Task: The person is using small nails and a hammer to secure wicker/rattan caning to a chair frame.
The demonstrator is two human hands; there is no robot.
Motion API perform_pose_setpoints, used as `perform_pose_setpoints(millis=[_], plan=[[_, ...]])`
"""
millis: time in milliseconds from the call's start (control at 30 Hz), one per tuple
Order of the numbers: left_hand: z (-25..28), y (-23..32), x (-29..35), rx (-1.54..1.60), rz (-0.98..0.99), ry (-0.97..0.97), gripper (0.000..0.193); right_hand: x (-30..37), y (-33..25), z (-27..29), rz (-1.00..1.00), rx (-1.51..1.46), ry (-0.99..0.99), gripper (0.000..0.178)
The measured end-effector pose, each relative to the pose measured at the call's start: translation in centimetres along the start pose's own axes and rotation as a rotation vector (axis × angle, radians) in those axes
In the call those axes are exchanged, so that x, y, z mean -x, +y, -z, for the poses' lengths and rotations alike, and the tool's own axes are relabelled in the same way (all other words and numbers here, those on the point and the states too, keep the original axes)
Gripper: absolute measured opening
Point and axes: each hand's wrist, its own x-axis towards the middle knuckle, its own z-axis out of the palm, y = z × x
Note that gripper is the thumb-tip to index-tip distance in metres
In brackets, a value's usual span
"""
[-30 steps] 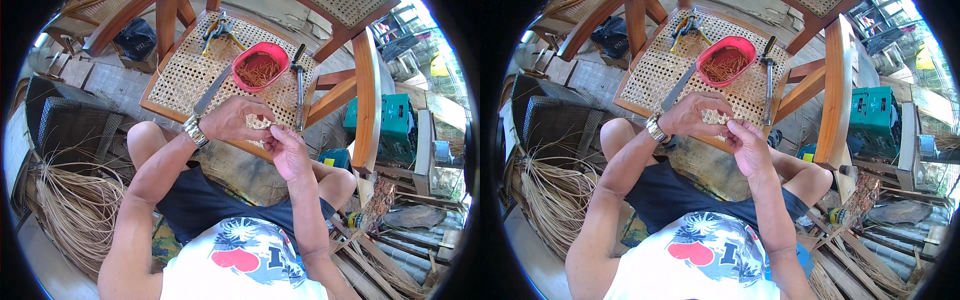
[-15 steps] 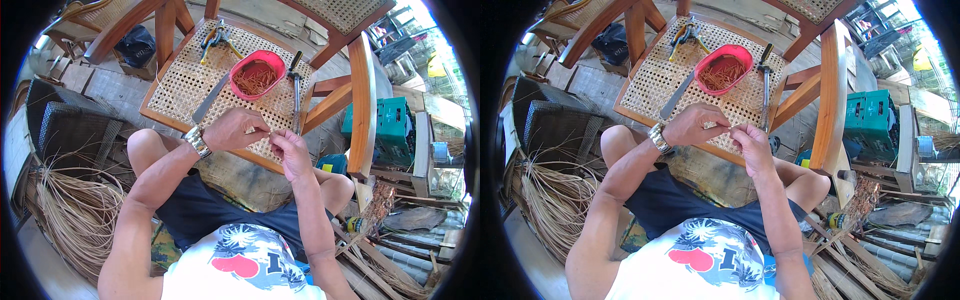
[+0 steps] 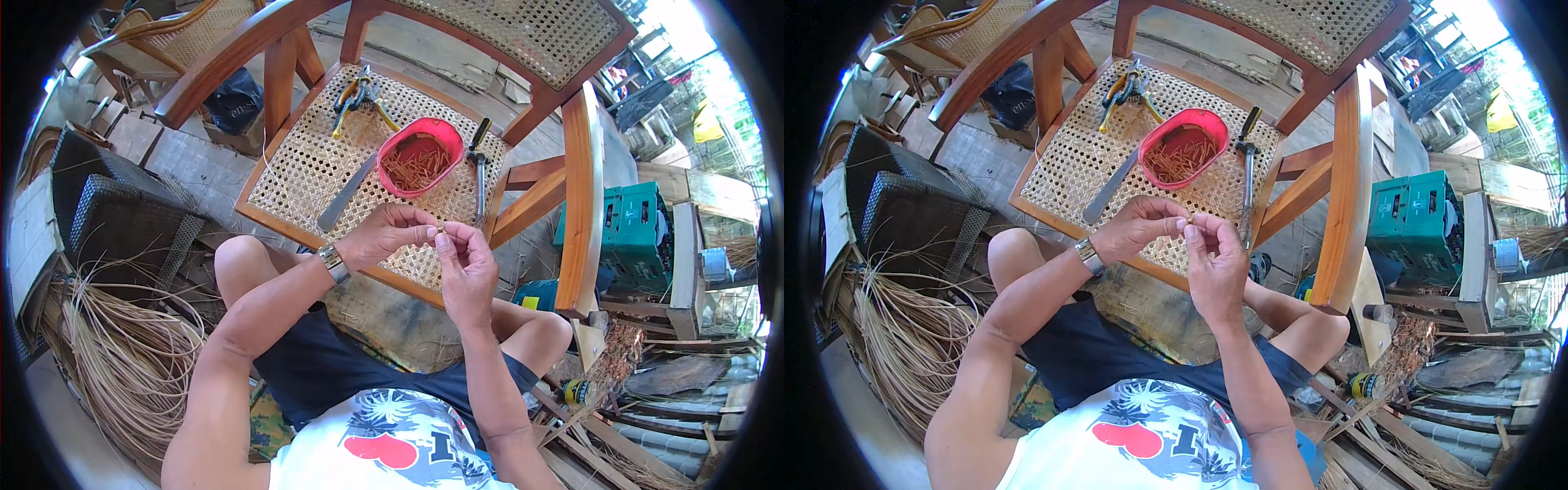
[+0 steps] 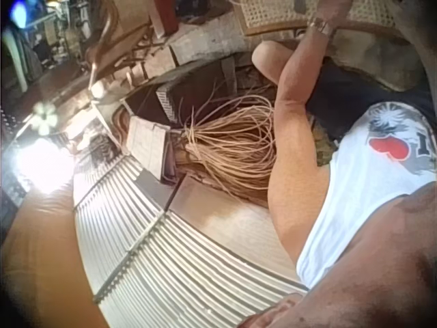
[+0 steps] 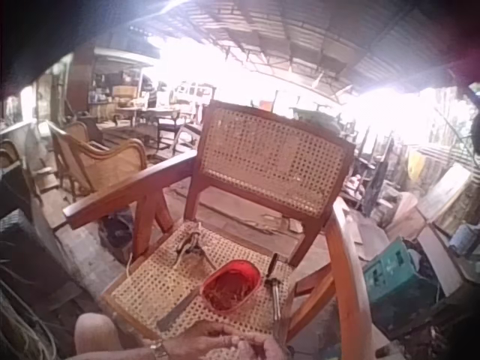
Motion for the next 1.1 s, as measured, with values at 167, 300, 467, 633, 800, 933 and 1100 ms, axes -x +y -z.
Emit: perform_pose_setpoints(millis=[167, 300, 467, 633, 800, 933, 1100], plan=[[0.1, -0.5, 0.1, 0.104, 0.015, -0.002, 0.022, -0.1, -1.0, -0.6, -0.016, 0.035, 0.035, 0.015], [0.7, 0.1, -0.1, -0.202, 0.025, 0.043, 0.02, -0.8, -0.7, -0.2, 0.064, 0.229, 0.028, 0.012], [0.5, 0.7, 0.0, -0.441, 0.002, 0.02, 0.021, -0.9, 0.3, 1.1, 0.046, 0.297, -0.029, 0.011], [1.1, 0.8, 0.3, -0.486, 0.027, -0.015, 0.021, -0.4, 1.5, 1.1, 0.074, 0.26, -0.065, 0.01], [2.1, 1.8, 1.2, -0.728, -0.016, -0.024, 0.029, 0.6, 4.3, 1.6, 0.043, 0.254, -0.102, 0.007], [3.7, 2.0, 2.5, -1.287, 0.089, -0.219, 0.031, 2.6, 7.0, 1.3, 0.09, 0.354, -0.239, 0.007], [4.3, 0.4, 2.6, -1.461, 0.065, -0.256, 0.022, 3.2, 8.0, 0.6, 0.135, 0.445, -0.266, 0.007]])
